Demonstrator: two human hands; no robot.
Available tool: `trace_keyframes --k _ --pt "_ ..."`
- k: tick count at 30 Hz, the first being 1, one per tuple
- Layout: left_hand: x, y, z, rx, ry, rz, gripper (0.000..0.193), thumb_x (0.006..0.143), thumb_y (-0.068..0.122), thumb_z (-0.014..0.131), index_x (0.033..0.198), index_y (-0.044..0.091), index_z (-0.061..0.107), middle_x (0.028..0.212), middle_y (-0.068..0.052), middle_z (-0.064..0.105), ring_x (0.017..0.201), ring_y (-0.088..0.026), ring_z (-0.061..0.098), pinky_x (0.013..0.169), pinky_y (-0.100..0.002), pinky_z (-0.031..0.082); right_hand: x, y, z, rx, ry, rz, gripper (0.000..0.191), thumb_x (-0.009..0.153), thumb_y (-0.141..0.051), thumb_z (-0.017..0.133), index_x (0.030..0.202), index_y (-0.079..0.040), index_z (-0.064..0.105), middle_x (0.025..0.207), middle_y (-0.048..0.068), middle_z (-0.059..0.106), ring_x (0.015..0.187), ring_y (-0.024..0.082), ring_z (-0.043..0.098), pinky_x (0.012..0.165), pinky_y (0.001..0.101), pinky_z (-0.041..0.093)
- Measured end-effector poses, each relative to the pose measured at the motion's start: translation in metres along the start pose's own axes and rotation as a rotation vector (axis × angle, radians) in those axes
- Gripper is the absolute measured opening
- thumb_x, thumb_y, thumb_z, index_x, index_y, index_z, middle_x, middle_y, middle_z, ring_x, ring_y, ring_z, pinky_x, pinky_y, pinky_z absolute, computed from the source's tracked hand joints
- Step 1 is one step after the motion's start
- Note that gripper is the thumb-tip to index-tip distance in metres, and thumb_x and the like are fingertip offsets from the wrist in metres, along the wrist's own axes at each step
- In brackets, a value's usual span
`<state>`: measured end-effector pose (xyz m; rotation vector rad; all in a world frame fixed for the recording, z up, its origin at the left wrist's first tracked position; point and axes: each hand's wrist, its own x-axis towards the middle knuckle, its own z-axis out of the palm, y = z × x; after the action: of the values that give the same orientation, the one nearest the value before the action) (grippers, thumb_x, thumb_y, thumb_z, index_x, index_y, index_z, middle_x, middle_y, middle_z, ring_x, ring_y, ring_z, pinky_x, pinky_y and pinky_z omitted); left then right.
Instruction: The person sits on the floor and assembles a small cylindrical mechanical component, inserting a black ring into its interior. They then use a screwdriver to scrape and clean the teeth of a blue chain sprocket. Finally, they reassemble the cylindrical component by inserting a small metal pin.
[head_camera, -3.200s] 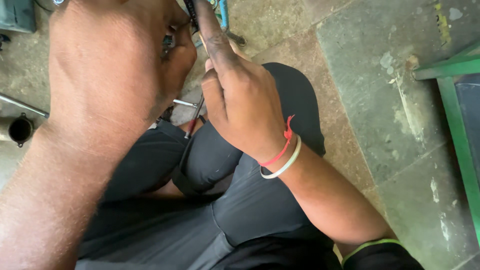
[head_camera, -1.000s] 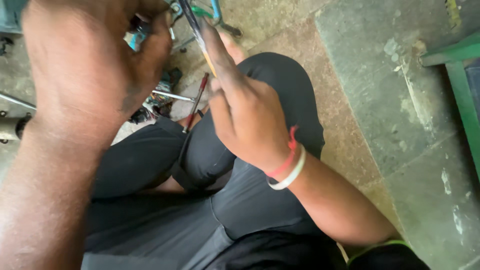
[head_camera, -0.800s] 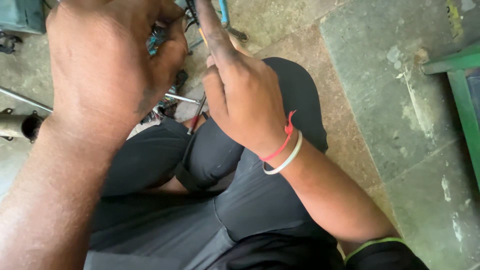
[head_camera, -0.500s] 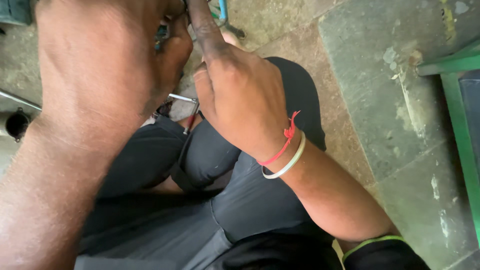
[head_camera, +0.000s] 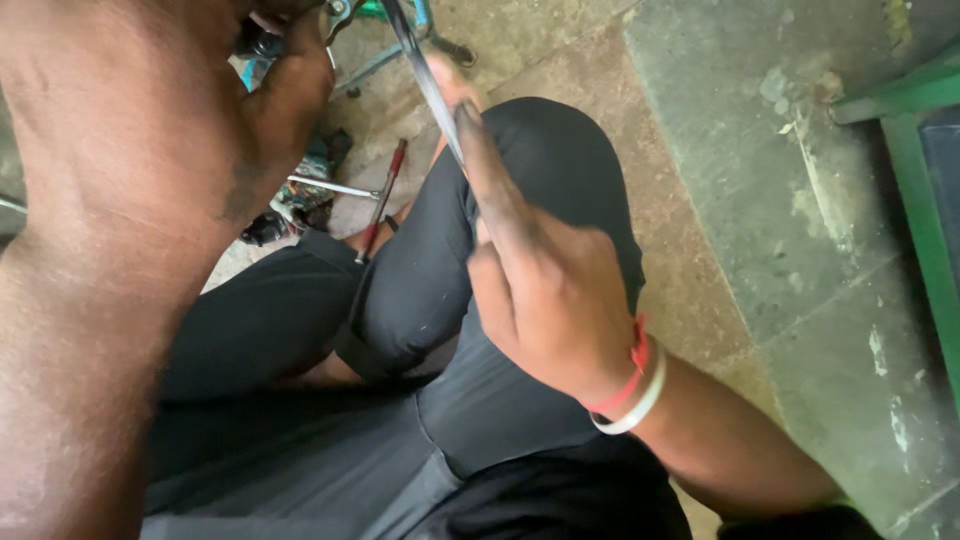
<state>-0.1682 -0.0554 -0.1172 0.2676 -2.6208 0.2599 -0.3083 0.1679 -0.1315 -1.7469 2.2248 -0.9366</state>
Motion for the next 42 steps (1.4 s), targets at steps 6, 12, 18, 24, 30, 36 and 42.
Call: trace_keyframes --k 6,12,18,24,30,36,42 --pt "0.006 0.001 -0.001 -0.102 0.008 -0.033 0.019 0.086 0.013 0.074 0.104 0.009 0.068 0.09 -0.002 0.067 0.079 -0.023 0.064 0.073 -0.034 0.049 0.036 0.009 0.033 0.166 0.137 -0.051 0.064 0.106 0.002 0.05 0.161 -0.014 0.02 0.093 0.009 0.069 0.079 0.025 0.07 0.075 0.0351 0.055" --pt "0.011 0.005 -0.005 -0.256 -0.011 -0.122 0.015 0.087 0.011 0.078 0.1 0.008 0.071 0.087 -0.005 0.07 0.077 -0.028 0.065 0.07 -0.039 0.051 0.069 0.008 0.047 0.149 0.144 -0.082 0.06 0.107 -0.002 0.051 0.159 -0.014 0.023 0.096 0.011 0.071 0.086 0.031 0.07 0.079 0.042 0.055" --pt "0.008 0.005 0.0 -0.251 -0.013 -0.149 0.017 0.083 0.012 0.076 0.099 0.009 0.072 0.087 -0.006 0.069 0.077 -0.028 0.065 0.069 -0.038 0.05 0.071 0.008 0.05 0.082 0.107 -0.078 0.061 0.104 -0.002 0.052 0.158 -0.01 0.025 0.1 0.012 0.072 0.087 0.032 0.07 0.08 0.0434 0.055" --pt "-0.003 0.008 0.008 -0.031 0.045 -0.08 0.018 0.088 0.017 0.074 0.104 0.01 0.069 0.088 -0.004 0.065 0.077 -0.023 0.062 0.073 -0.035 0.046 0.042 -0.01 0.036 -0.022 -0.003 0.042 0.068 0.095 0.0 0.058 0.157 0.0 0.03 0.124 0.022 0.071 0.068 0.03 0.068 0.062 0.0418 0.052" --pt "-0.002 0.002 0.009 -0.194 0.063 -0.063 0.016 0.091 0.009 0.072 0.106 0.007 0.068 0.091 -0.005 0.067 0.078 -0.024 0.064 0.072 -0.035 0.048 -0.009 -0.027 -0.017 -0.002 -0.08 0.051 0.068 0.096 0.0 0.056 0.159 -0.001 0.033 0.089 0.016 0.072 0.061 0.025 0.065 0.061 0.0381 0.053" --pt "-0.006 0.004 0.004 -0.443 0.086 -0.097 0.015 0.095 -0.002 0.07 0.11 0.003 0.069 0.102 -0.008 0.071 0.092 -0.025 0.069 0.081 -0.035 0.053 -0.003 0.013 -0.004 0.168 0.104 0.069 0.057 0.108 0.002 0.047 0.161 -0.003 0.027 0.084 0.009 0.068 0.07 0.016 0.071 0.07 0.0295 0.057" --pt "-0.014 0.036 -0.021 -0.998 0.201 -0.611 0.008 0.104 0.0 0.073 0.111 0.0 0.071 0.104 -0.007 0.072 0.096 -0.013 0.07 0.086 -0.024 0.059 0.027 0.139 -0.018 -0.058 0.132 0.273 0.029 0.112 -0.001 0.048 0.14 -0.003 0.055 0.088 0.011 0.073 0.079 0.027 0.074 0.077 0.0407 0.057"
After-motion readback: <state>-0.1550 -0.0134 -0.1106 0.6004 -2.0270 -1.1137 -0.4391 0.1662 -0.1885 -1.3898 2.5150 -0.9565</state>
